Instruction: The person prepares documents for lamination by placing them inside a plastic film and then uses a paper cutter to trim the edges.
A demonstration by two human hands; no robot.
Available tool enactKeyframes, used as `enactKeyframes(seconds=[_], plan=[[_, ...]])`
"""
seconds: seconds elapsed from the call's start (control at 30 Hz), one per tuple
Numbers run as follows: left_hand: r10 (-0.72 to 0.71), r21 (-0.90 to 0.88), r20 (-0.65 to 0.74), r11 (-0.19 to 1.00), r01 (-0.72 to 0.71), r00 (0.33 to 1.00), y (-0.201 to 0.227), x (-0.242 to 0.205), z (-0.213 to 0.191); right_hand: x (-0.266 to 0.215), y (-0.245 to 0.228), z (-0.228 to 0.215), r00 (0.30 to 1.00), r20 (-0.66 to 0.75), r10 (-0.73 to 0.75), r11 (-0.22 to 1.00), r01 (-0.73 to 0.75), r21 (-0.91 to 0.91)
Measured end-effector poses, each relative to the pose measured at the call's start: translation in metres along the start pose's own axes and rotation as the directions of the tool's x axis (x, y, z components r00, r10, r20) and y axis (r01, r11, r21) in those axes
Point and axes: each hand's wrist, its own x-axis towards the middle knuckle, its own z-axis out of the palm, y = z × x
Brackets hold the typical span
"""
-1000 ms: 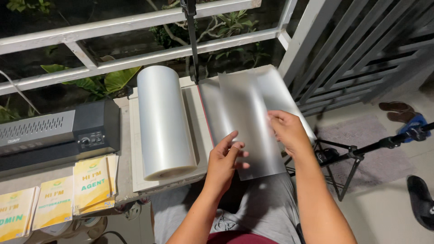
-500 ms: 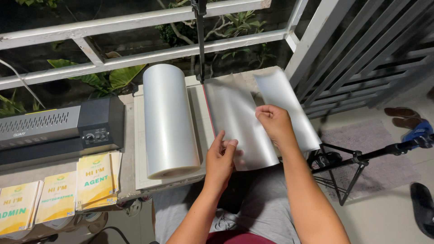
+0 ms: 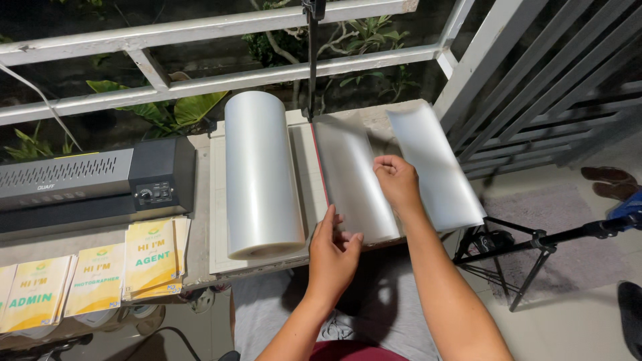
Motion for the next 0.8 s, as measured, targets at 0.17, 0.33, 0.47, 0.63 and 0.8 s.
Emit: enactKeyframes(seconds=[0.17, 0.33, 0.47, 0.63, 0.8], plan=[[0.216, 0.14, 0.018, 0.966, -0.216, 0.976, -0.018, -0.006, -0.003, -0.013, -0.024, -0.004, 0.997, 0.078, -0.021, 1.0, 0.019, 0.017], [0.342, 0.251, -0.005, 0.91, -0.33, 0.94, -0.02, -0.007, -0.006, -0.025, -0.04, -0.004, 0.997, 0.076, 0.004, 1.0, -0.005, 0.009], [0.399, 0.327, -0.013, 0.868, -0.373, 0.917, -0.019, -0.005, -0.007, -0.022, -0.031, 0.001, 0.998, 0.041, -0.044, 0.999, 0.045, -0.004], [0.382, 0.318, 0.001, 0.876, -0.363, 0.924, -0.018, -0.007, -0.011, -0.017, -0.018, 0.007, 0.999, 0.005, -0.054, 0.998, 0.054, -0.021], [0.375, 0.377, 0.078, 0.847, -0.376, 0.924, -0.014, -0.01, -0.014, -0.014, -0.008, 0.009, 0.994, -0.027, -0.106, 0.99, 0.103, -0.092]])
